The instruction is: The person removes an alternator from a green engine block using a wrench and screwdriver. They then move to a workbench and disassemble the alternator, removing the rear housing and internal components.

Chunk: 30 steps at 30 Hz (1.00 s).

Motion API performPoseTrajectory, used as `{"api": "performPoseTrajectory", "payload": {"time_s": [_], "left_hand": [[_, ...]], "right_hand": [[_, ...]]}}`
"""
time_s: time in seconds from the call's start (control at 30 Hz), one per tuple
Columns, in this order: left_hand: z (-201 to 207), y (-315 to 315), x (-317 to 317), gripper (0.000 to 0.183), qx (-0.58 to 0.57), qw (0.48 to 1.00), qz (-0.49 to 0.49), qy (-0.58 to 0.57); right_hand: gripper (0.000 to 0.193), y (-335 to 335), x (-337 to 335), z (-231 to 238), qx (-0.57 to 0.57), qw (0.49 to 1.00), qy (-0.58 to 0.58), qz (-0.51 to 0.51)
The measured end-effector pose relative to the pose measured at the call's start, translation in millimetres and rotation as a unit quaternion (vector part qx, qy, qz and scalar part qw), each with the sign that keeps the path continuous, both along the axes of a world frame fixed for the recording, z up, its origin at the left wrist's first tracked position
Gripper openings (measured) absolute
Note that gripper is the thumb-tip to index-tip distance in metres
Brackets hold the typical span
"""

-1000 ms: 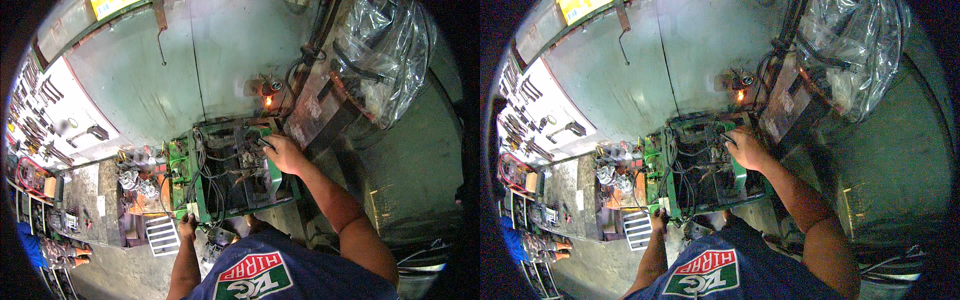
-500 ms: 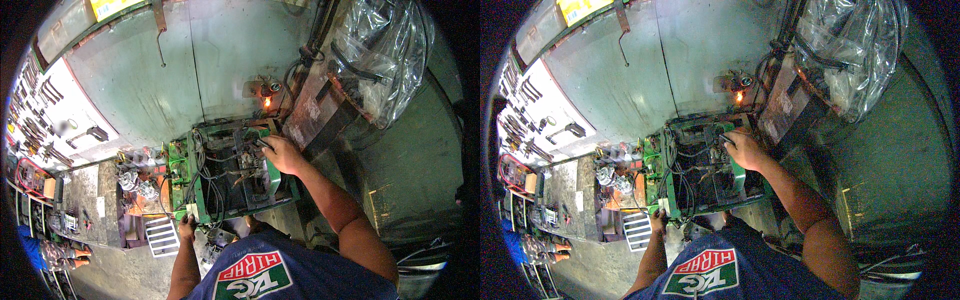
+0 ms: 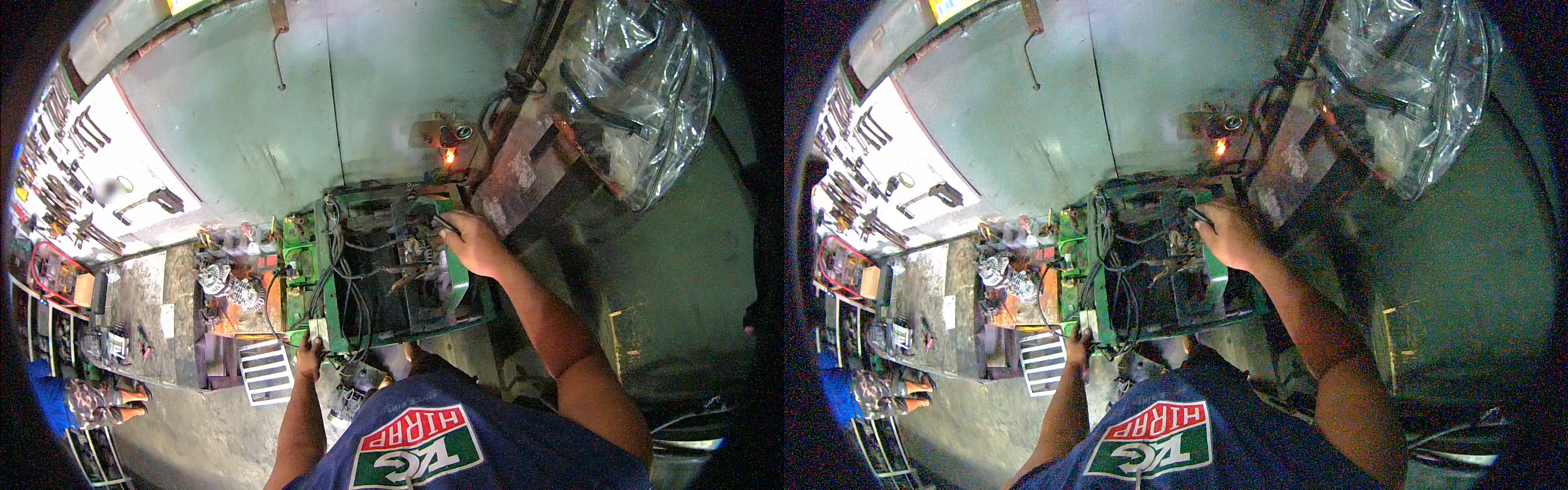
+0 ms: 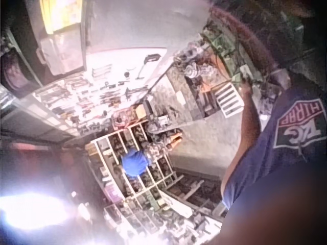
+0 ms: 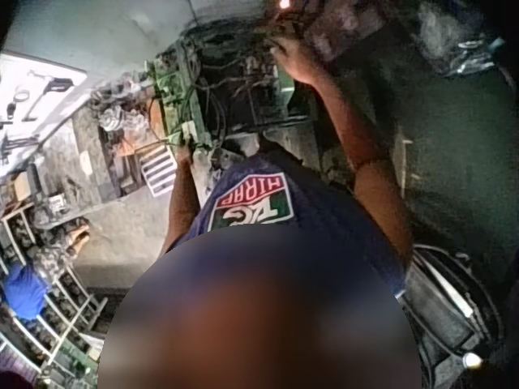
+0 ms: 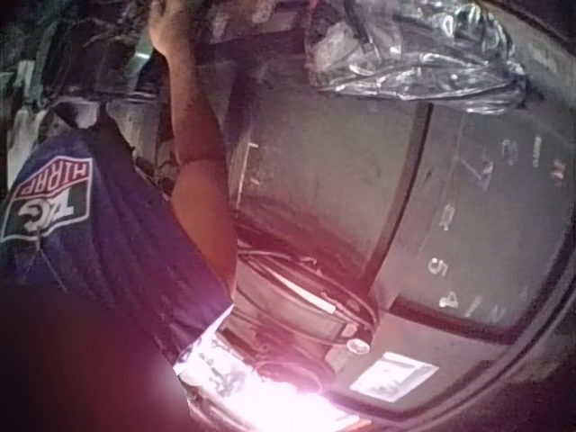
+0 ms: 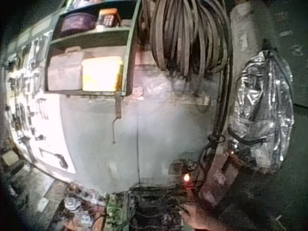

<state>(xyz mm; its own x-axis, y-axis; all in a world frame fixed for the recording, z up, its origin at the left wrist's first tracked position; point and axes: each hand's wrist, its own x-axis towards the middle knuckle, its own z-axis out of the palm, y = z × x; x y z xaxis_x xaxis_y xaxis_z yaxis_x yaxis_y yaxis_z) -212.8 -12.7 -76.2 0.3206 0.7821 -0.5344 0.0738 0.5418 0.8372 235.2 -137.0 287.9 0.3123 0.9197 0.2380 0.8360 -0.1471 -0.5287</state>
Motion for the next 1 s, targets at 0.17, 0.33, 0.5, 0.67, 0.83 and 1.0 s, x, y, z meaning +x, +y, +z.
{"api": "performPoseTrajectory", "payload": {"time_s": [0.17, 0.33, 0.5, 0.67, 0.83, 1.0], "left_hand": [[-2, 17, -9, 0.067, -0.017, 0.998, -0.064, 0.02], [-10, 14, -9, 0.069, -0.018, 0.999, -0.044, 0.015], [-17, 6, -6, 0.072, 0.011, 0.999, -0.029, 0.04], [-16, 3, -6, 0.071, -0.01, 1.0, -0.014, 0.024], [0, 3, -3, 0.066, 0.031, 0.998, -0.029, 0.039], [5, -6, -1, 0.068, 0.096, 0.99, -0.049, 0.093]], "right_hand": [[0.025, 0, -3, 3, 0.042, 0.999, 0.023, 0.013], [0.024, -1, -4, 9, 0.009, 0.999, 0.035, 0.021], [0.027, -1, -4, 9, 0.012, 0.999, 0.036, 0.023], [0.031, -4, -4, 9, -0.019, 0.998, 0.051, 0.012], [0.034, -3, -7, 12, -0.013, 1.0, 0.017, 0.002], [0.035, -7, -6, 11, -0.066, 0.997, 0.034, -0.019]]}}
